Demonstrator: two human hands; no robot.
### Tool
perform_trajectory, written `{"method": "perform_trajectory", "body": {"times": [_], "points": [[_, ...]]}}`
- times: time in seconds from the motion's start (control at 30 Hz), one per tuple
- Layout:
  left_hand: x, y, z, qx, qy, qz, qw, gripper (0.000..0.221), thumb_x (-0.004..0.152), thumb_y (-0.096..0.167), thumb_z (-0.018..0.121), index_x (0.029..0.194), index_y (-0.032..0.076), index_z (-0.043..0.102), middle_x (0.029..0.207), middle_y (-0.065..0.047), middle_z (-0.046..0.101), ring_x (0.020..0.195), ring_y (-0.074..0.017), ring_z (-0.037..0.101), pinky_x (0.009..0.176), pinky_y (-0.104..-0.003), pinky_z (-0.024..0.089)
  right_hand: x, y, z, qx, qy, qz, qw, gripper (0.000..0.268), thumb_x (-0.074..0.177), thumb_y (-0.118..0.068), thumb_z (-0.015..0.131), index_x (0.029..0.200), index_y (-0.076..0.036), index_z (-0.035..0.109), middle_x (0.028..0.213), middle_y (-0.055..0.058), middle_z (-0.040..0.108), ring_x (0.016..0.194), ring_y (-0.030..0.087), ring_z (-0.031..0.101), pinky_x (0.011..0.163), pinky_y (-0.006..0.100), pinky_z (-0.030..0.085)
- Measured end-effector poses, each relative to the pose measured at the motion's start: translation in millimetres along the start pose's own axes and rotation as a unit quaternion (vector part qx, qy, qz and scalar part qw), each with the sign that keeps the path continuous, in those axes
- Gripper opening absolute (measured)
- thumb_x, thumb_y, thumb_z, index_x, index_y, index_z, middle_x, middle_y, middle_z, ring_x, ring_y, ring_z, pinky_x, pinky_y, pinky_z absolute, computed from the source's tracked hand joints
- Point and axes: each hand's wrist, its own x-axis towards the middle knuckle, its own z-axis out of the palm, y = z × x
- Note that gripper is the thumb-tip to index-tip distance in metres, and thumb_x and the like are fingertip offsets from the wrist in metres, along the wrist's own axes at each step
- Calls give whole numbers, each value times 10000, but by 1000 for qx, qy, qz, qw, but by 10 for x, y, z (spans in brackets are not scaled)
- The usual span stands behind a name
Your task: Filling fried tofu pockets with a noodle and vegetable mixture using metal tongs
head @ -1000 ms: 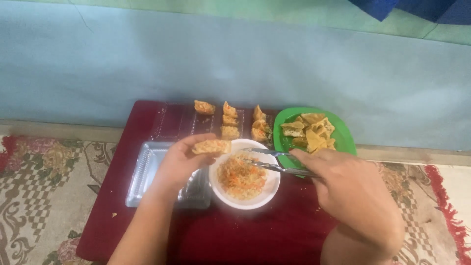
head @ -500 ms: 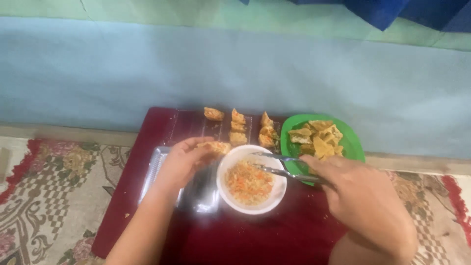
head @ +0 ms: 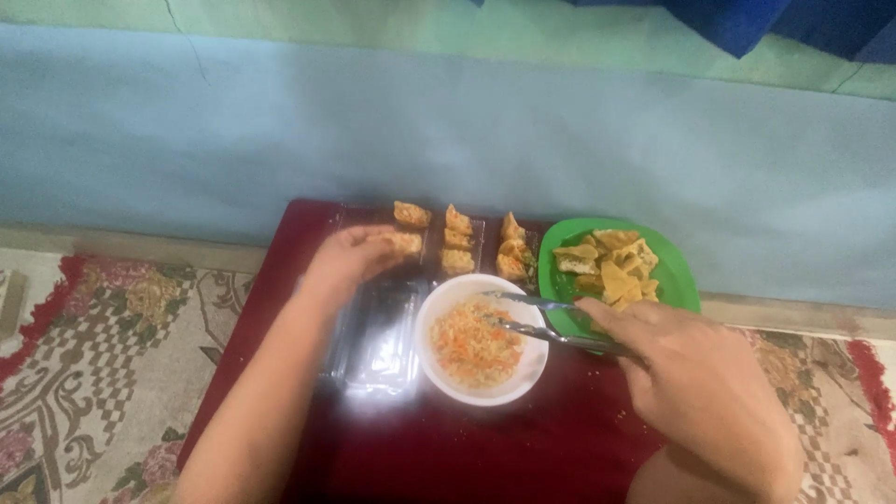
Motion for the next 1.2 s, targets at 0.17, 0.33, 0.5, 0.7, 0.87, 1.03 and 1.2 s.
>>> {"method": "perform_trajectory", "body": {"times": [0.17,0.33,0.5,0.7,0.87,1.03,1.2], "points": [[507,-291,-125,15,-4,8,1000,475,843,44,661,1282,-121,593,1068,-242,714,866,-270,733,765,-281,607,-36,91,104,7,41,-25,999,621,740,-121,578,1313,-346,659,1110,-65,766,796,260,751,676,384,620],[740,-372,-63,45,28,26,998,457,794,3,649,1233,-121,604,951,-213,693,746,-258,725,676,-277,617,-36,118,81,7,40,-12,999,632,740,-141,596,1330,-361,651,1101,-71,765,846,235,747,714,366,617],[597,-300,103,212,125,49,968,377,692,47,685,1055,-41,735,764,-123,731,623,-187,673,591,-257,550,-52,162,127,16,63,-15,998,615,721,-157,611,1296,-366,671,1123,-77,761,865,262,743,701,392,615],[717,-375,220,348,173,69,919,278,751,105,681,1015,53,749,936,-113,741,849,-247,692,823,-331,565,-45,128,87,26,46,-7,999,636,719,-129,600,1316,-339,659,1112,-62,767,850,267,748,712,388,614],[784,-444,249,349,174,75,918,337,777,82,668,1106,50,734,981,-129,737,882,-254,694,847,-343,567,-32,120,85,15,35,-10,999,626,731,-126,598,1322,-325,652,1096,-42,766,829,267,754,717,383,626],[846,-550,259,361,182,110,908,394,754,94,673,1139,36,732,1044,-155,746,946,-293,705,883,-363,559,-56,120,89,26,65,-41,997,621,712,-105,587,1300,-285,678,1035,-1,770,758,304,732,678,406,599],[728,-450,310,339,184,80,919,457,743,49,699,1200,56,707,1097,-164,739,974,-294,710,887,-364,570,-31,69,44,15,22,-19,999,591,765,-121,582,1320,-312,657,954,-15,780,660,246,730,608,363,605]]}}
